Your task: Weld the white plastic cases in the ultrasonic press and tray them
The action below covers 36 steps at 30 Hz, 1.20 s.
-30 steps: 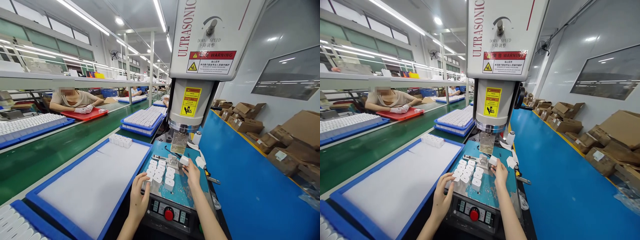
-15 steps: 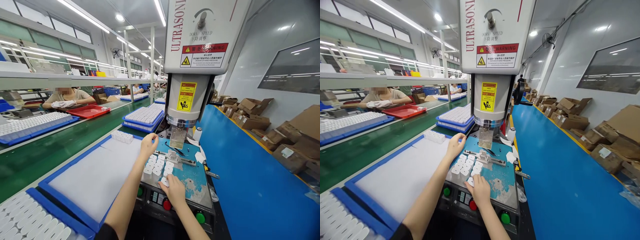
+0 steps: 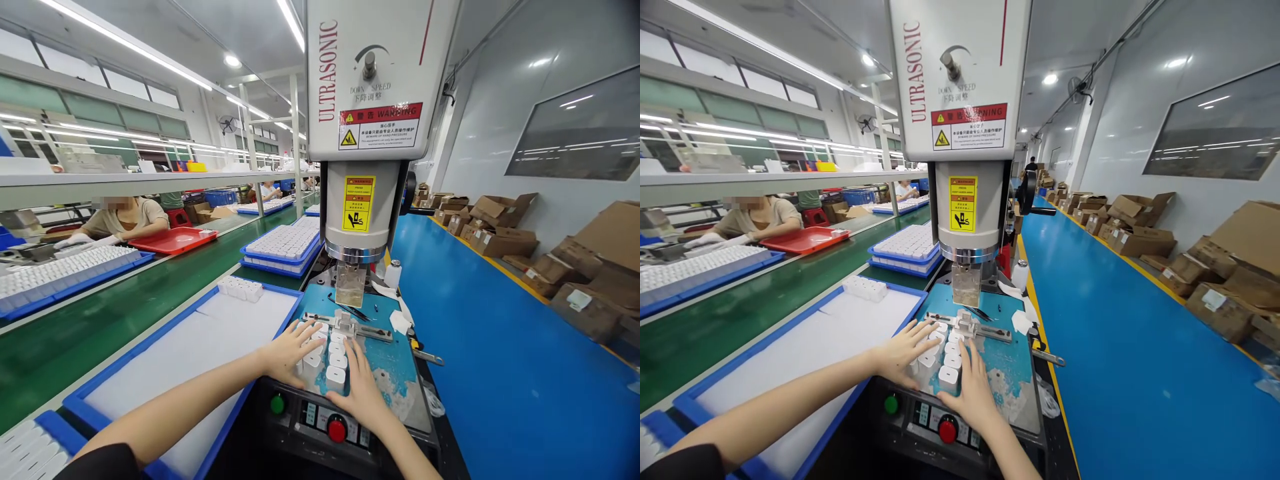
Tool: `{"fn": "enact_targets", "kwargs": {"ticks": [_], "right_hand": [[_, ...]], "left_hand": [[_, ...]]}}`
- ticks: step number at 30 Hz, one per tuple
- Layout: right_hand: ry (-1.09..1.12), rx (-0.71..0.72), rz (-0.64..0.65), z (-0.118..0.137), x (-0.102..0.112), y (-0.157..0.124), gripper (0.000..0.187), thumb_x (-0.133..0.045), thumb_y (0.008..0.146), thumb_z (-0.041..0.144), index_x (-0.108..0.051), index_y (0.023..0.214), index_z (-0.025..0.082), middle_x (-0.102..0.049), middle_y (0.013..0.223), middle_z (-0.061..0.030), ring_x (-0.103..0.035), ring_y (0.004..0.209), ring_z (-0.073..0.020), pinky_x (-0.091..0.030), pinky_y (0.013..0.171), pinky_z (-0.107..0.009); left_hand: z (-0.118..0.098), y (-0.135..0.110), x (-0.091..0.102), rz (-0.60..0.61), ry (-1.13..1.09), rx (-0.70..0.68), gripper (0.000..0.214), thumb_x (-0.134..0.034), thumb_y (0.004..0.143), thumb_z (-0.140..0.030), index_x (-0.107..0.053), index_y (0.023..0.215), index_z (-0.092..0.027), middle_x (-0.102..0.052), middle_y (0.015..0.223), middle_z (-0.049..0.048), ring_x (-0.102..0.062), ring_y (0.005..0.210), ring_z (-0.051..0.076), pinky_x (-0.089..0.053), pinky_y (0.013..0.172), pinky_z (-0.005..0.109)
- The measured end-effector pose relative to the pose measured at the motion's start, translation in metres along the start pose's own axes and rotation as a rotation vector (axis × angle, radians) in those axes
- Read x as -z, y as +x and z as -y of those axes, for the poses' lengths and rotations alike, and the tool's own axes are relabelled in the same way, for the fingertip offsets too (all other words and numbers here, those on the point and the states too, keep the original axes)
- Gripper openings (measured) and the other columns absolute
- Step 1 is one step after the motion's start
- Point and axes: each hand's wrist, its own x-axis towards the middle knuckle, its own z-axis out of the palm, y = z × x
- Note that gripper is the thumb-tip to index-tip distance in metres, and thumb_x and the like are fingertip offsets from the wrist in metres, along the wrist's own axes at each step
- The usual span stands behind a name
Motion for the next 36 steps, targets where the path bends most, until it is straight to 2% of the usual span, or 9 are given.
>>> {"fn": "enact_targets", "kwargs": {"ticks": [4, 8, 13, 17, 21, 26, 29, 32, 36], "right_hand": [[0.077, -0.033, 0.193, -0.002, 0.016, 0.018, 0.109, -0.068, 0.069, 0.047, 0.006, 0.148, 0.03, 0.003, 0.156, -0.005, -0.001, 0.143, -0.0271, -0.021, 0.112, -0.043], [0.146, -0.002, 0.3, -0.005, 0.018, 0.037, 0.118, -0.073, 0.063, 0.048, 0.006, 0.148, 0.029, -0.002, 0.156, -0.0075, -0.003, 0.143, -0.0287, -0.022, 0.111, -0.043], [0.21, 0.037, 0.262, -0.009, 0.007, 0.045, 0.12, -0.076, 0.059, 0.043, 0.005, 0.148, 0.031, -0.008, 0.152, -0.0084, -0.019, 0.139, -0.0324, -0.029, 0.108, -0.043], [0.161, 0.037, 0.276, -0.009, 0.005, 0.045, 0.12, -0.076, 0.059, 0.04, 0.001, 0.149, 0.027, -0.007, 0.154, -0.0093, -0.007, 0.142, -0.0307, -0.02, 0.112, -0.043], [0.151, 0.035, 0.29, -0.007, 0.01, 0.043, 0.119, -0.076, 0.06, 0.041, 0.002, 0.149, 0.029, -0.007, 0.156, -0.0072, -0.001, 0.143, -0.0284, -0.016, 0.114, -0.046], [0.194, -0.021, 0.296, 0.0, 0.014, 0.036, 0.128, -0.079, 0.055, 0.05, 0.007, 0.147, 0.034, 0.009, 0.156, -0.0072, 0.003, 0.142, -0.0328, -0.022, 0.11, -0.051], [0.198, -0.046, 0.279, 0.004, 0.012, 0.036, 0.124, -0.079, 0.057, 0.044, 0.006, 0.147, 0.036, 0.009, 0.155, -0.0063, 0.0, 0.142, -0.0332, -0.025, 0.109, -0.05], [0.223, -0.03, 0.261, 0.004, 0.01, 0.04, 0.119, -0.077, 0.058, 0.038, 0.002, 0.148, 0.034, -0.002, 0.153, -0.008, -0.012, 0.141, -0.0329, -0.031, 0.106, -0.046], [0.267, 0.016, 0.237, 0.003, 0.008, 0.043, 0.112, -0.076, 0.058, 0.034, -0.01, 0.147, 0.033, -0.01, 0.149, -0.0086, -0.02, 0.138, -0.0339, -0.036, 0.103, -0.043]], "left_hand": [[0.012, 0.013, -0.002, 0.034, -0.089, 0.101, 0.127, -0.066, 0.05, -0.076, -0.001, 0.149, -0.027, 0.005, 0.155, 0.0183, -0.001, 0.139, 0.047, -0.015, 0.105, 0.066], [0.02, 0.022, -0.006, 0.085, -0.157, 0.073, 0.127, -0.066, 0.051, -0.074, 0.0, 0.148, -0.027, 0.003, 0.155, 0.0199, -0.007, 0.139, 0.046, -0.018, 0.104, 0.065], [0.021, 0.023, -0.009, 0.059, -0.102, 0.071, 0.119, -0.07, 0.053, -0.064, -0.009, 0.148, -0.028, -0.012, 0.154, 0.0188, -0.02, 0.137, 0.044, -0.021, 0.105, 0.062], [0.019, 0.024, -0.007, 0.048, -0.135, 0.114, 0.118, -0.074, 0.049, -0.062, -0.016, 0.146, -0.029, -0.02, 0.152, 0.0173, -0.017, 0.138, 0.044, -0.017, 0.106, 0.065], [0.018, 0.022, -0.002, 0.108, -0.197, 0.137, 0.123, -0.073, 0.047, -0.067, -0.013, 0.147, -0.03, -0.011, 0.155, 0.0163, -0.004, 0.14, 0.046, -0.01, 0.104, 0.071], [0.014, 0.02, 0.0, 0.104, -0.22, 0.171, 0.13, -0.067, 0.046, -0.077, -0.004, 0.148, -0.028, 0.004, 0.156, 0.0175, 0.002, 0.139, 0.046, -0.006, 0.102, 0.073], [0.015, 0.025, -0.004, 0.12, -0.224, 0.209, 0.135, -0.068, 0.043, -0.077, -0.001, 0.148, -0.026, 0.004, 0.155, 0.0194, 0.001, 0.139, 0.048, -0.009, 0.102, 0.073], [0.02, 0.03, -0.012, 0.114, -0.259, 0.211, 0.136, -0.07, 0.041, -0.075, -0.003, 0.148, -0.025, -0.006, 0.154, 0.021, -0.006, 0.139, 0.047, -0.018, 0.103, 0.068], [0.025, 0.03, -0.021, 0.02, -0.286, 0.158, 0.134, -0.074, 0.039, -0.071, -0.012, 0.148, -0.022, -0.026, 0.146, 0.0218, -0.021, 0.135, 0.044, -0.028, 0.104, 0.059]]}}
